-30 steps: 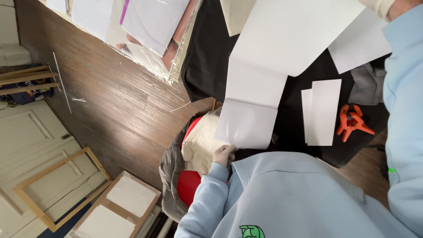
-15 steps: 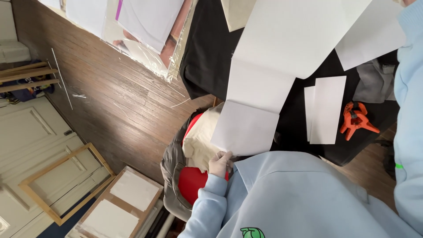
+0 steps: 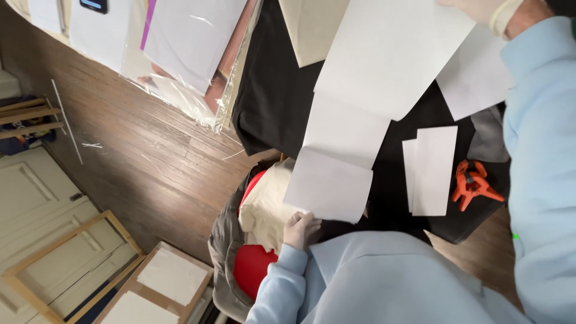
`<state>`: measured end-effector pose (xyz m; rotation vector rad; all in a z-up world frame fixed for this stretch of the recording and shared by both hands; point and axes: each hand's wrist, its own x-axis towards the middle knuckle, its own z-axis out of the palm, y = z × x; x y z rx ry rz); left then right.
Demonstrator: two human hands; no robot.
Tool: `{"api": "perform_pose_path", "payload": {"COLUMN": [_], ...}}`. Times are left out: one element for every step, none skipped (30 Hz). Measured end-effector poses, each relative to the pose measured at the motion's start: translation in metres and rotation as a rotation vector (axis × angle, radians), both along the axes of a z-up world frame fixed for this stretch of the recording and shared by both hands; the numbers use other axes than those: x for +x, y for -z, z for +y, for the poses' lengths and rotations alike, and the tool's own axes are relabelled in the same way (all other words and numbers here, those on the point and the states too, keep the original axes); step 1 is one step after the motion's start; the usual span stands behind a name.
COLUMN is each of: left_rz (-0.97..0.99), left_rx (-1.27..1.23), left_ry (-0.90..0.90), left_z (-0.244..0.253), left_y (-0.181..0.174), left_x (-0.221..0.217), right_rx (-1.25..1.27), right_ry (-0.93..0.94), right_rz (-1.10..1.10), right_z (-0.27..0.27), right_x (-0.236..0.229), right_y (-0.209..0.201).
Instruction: Prepare a piece of art for framing by mounting it onto a backing board using clamps and adhesive paper.
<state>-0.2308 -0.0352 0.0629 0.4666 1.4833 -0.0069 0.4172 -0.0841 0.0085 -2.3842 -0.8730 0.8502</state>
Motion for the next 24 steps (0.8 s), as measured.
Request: {"api": "perform_pose_path", "payload": {"left_rz": [-0.002, -0.006, -0.011, -0.020, -0.029, -0.030, -0.040, -0.049, -0.050, -0.057, -0.065, -0.054, -0.044, -0.038, -0.033, -0.023, -0.013, -0.016, -0.015, -0.012, -0.012, 0.005, 0.021, 0.019], "left_rx": [-0.012, -0.023, -0.026, -0.036, -0.046, -0.049, -0.052, -0.057, -0.063, -0.058, -0.053, -0.054, -0.055, -0.049, -0.045, -0.066, -0.088, -0.089, -0.119, -0.156, -0.164, -0.175, -0.187, -0.191], "left_ry": [-0.004, -0.007, -0.012, -0.015, -0.019, -0.021, -0.024, -0.025, -0.024, -0.018, -0.012, -0.019, -0.011, 0.002, 0.000, 0.006, 0.013, 0.022, 0.039, 0.057, 0.069, 0.085, 0.102, 0.103], "left_z": [-0.002, -0.004, -0.006, -0.006, -0.007, -0.008, -0.009, -0.010, -0.007, -0.005, -0.004, -0.004, -0.004, 0.001, 0.002, 0.005, 0.007, 0.010, 0.012, 0.012, 0.019, 0.023, 0.028, 0.035], "left_y": [0.002, 0.005, 0.006, 0.007, 0.009, 0.010, 0.011, 0.011, 0.009, 0.006, 0.002, -0.003, -0.010, -0.014, -0.014, -0.011, -0.009, -0.004, 0.002, 0.006, 0.001, -0.008, -0.016, -0.022], "left_x": [-0.004, -0.007, -0.007, -0.008, -0.009, -0.009, -0.010, -0.012, -0.007, -0.004, -0.001, 0.002, 0.004, 0.009, 0.008, 0.008, 0.010, 0.007, 0.006, 0.003, 0.010, 0.013, 0.016, 0.024], "right_rx": [-0.003, -0.005, -0.007, -0.018, -0.028, -0.032, -0.005, 0.020, 0.014, 0.042, 0.071, 0.069, 0.004, -0.055, -0.051, 0.034, 0.119, 0.119, 0.115, 0.105, 0.098, 0.123, 0.148, 0.143], "right_ry": [-0.004, -0.008, -0.012, -0.045, -0.078, -0.081, -0.104, -0.123, -0.123, -0.102, -0.081, -0.088, -0.082, -0.072, -0.074, -0.039, -0.004, 0.005, 0.031, 0.059, 0.071, 0.056, 0.040, 0.042], "right_rz": [-0.002, -0.005, -0.010, -0.024, -0.039, -0.040, 0.015, 0.071, 0.071, 0.045, 0.019, 0.030, 0.018, 0.001, 0.006, 0.050, 0.094, 0.091, 0.099, 0.111, 0.109, 0.147, 0.184, 0.181], "right_z": [0.013, 0.035, 0.042, 0.050, 0.059, 0.062, 0.064, 0.065, 0.068, 0.072, 0.076, 0.078, 0.080, 0.084, 0.082, 0.079, 0.076, 0.077, 0.077, 0.074, 0.071, 0.070, 0.070, 0.064], "right_x": [-0.006, -0.003, -0.004, -0.006, -0.007, -0.008, -0.008, -0.010, -0.013, -0.018, -0.023, -0.028, -0.033, -0.035, -0.036, -0.035, -0.034, -0.037, -0.039, -0.043, -0.047, -0.054, -0.062, -0.065], "right_y": [-0.003, -0.009, -0.011, -0.012, -0.012, -0.010, -0.008, -0.006, -0.011, -0.016, -0.022, -0.024, -0.028, -0.032, -0.026, -0.020, -0.015, -0.018, -0.021, -0.025, -0.029, -0.030, -0.032, -0.041]}}
